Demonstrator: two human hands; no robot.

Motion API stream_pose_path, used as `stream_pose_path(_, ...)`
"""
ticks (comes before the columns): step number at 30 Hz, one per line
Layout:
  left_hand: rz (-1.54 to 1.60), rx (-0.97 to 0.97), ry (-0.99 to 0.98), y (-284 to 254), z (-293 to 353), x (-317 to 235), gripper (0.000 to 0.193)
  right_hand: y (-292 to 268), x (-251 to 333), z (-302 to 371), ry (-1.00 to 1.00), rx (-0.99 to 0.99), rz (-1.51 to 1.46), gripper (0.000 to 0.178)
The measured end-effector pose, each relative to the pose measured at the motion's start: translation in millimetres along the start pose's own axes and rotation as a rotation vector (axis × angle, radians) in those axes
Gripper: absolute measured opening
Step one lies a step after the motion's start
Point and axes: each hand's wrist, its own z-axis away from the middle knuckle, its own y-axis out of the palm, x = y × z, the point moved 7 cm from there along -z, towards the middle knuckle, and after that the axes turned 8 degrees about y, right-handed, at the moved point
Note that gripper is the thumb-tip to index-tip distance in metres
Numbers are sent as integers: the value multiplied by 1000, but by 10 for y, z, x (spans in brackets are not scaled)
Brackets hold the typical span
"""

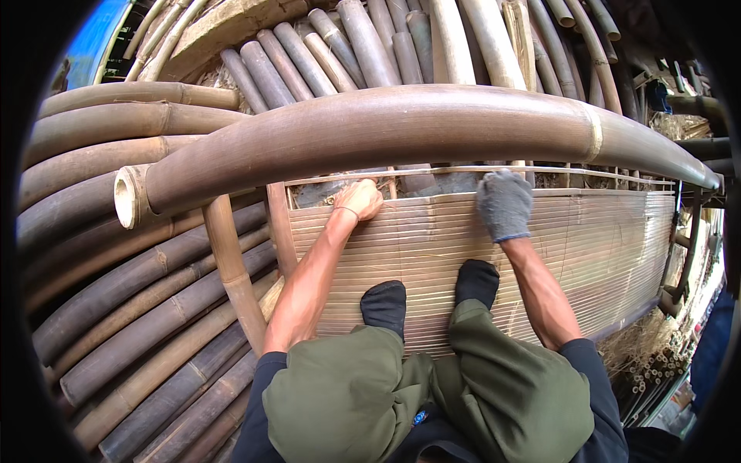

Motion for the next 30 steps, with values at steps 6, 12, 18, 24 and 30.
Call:
stream_pose_path(6,196,65,286,146,-238,14,39,799,976,-241,-79,434,-450,27)
stream_pose_path(12,211,-145,138,-15,-85,-96,38,840,997,-373,-434,514,-499,28)
stream_pose_path(18,576,-363,252,-311,601,-337,20,59,908,136,-316,168,-574,26)
stream_pose_path(24,786,-57,379,-375,742,-472,18,-388,429,1049,-440,216,-846,15)
stream_pose_path(30,370,-514,322,-303,572,-166,26,-232,-1557,2773,-153,492,-132,30)
